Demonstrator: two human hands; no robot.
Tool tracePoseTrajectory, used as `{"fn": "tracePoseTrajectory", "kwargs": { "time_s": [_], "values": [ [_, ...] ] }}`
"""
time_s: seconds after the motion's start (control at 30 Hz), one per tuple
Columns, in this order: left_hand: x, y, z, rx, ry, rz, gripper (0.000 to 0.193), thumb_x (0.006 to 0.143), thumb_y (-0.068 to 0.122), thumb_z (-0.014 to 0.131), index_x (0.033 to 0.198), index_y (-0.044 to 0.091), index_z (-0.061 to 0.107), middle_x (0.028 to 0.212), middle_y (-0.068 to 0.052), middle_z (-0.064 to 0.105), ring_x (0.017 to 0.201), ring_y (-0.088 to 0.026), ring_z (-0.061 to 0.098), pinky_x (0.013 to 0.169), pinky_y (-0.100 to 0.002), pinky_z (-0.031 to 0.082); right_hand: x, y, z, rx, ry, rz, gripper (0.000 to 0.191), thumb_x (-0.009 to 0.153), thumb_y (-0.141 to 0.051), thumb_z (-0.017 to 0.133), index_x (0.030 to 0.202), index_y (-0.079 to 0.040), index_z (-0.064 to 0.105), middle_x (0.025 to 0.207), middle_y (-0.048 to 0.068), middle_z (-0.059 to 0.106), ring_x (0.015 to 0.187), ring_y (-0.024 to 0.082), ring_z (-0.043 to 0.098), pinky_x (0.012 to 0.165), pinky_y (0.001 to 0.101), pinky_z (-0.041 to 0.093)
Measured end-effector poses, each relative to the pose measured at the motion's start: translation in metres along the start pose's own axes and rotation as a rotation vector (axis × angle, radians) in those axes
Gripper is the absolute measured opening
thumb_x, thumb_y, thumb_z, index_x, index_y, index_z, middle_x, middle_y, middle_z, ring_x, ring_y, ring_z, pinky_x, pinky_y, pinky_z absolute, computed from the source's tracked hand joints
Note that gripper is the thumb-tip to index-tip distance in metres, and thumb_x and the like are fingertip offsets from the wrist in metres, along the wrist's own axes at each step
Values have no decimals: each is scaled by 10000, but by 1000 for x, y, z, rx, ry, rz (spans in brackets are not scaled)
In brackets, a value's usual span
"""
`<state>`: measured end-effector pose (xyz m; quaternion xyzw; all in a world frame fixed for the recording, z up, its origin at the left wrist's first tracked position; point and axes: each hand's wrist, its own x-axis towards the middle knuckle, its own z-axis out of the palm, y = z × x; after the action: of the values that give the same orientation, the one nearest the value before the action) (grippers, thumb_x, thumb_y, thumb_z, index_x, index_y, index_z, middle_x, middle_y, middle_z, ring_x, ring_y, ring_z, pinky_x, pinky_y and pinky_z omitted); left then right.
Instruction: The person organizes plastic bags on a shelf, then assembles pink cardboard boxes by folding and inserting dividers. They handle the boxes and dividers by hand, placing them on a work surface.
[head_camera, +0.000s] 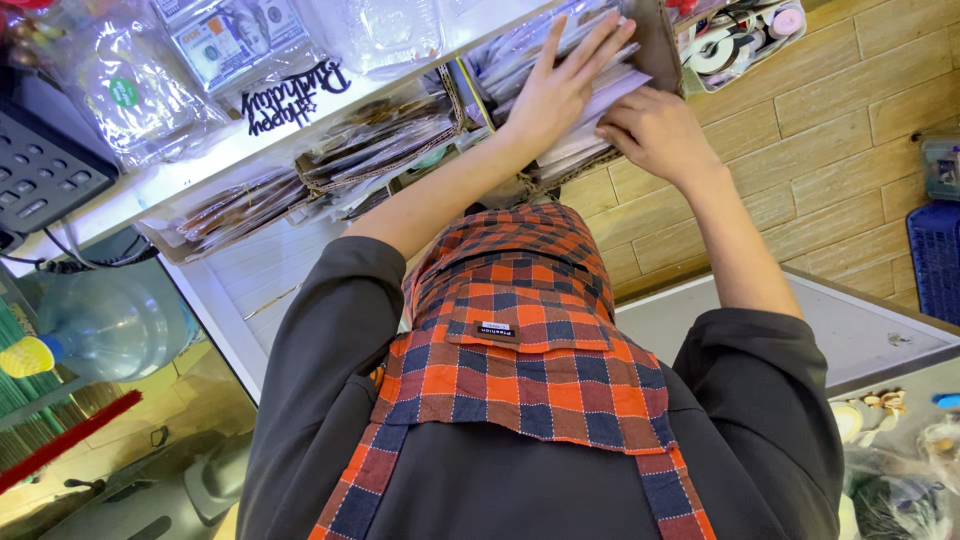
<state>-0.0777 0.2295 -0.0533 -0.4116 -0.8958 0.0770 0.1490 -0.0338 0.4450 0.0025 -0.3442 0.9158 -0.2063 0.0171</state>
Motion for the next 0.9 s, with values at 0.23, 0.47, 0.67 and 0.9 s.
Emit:
{"fn": "tracePoseTrajectory", "kwargs": {
  "time_s": [0.23, 0.47, 0.67, 0.9],
  "values": [
    [8, 2, 4, -166, 287, -120, 690, 916, 146, 642, 1594, 186, 517, 1735, -95, 151, 1612, -276, 74, 1250, -628, 154, -6, -8, 5, -95, 113, 40, 312, 974, -266, 786, 1151, -40, 665, 1146, 117, 642, 1054, 310, 618, 908, 422, 495],
    [-5, -24, 8, -555, 24, -248, 382, 962, 162, 633, 1324, 62, 569, 1666, -81, 357, 1427, -283, 460, 1150, -500, 456, 6, -10, 1, 79, 42, 181, 572, 1008, -269, 782, 1464, -30, 533, 1152, 87, 647, 1070, 276, 612, 954, 453, 457],
    [-9, -39, -2, -637, 167, -221, 298, 945, 87, 630, 1243, 85, 646, 1591, -116, 412, 1327, -339, 577, 963, -411, 571, 12, -10, 2, 52, 146, 114, 766, 942, -233, 817, 1564, 9, 443, 1308, 188, 606, 1178, 369, 574, 1018, 471, 454],
    [-9, -41, -1, -709, 37, -221, 486, 771, 369, 772, 1078, 14, 647, 1580, -142, 338, 1336, -351, 498, 950, -470, 539, 10, -2, 8, 44, 211, 29, 502, 930, -205, 820, 1345, -36, 595, 1399, 152, 608, 1319, 351, 564, 1096, 459, 470]
  ]
}}
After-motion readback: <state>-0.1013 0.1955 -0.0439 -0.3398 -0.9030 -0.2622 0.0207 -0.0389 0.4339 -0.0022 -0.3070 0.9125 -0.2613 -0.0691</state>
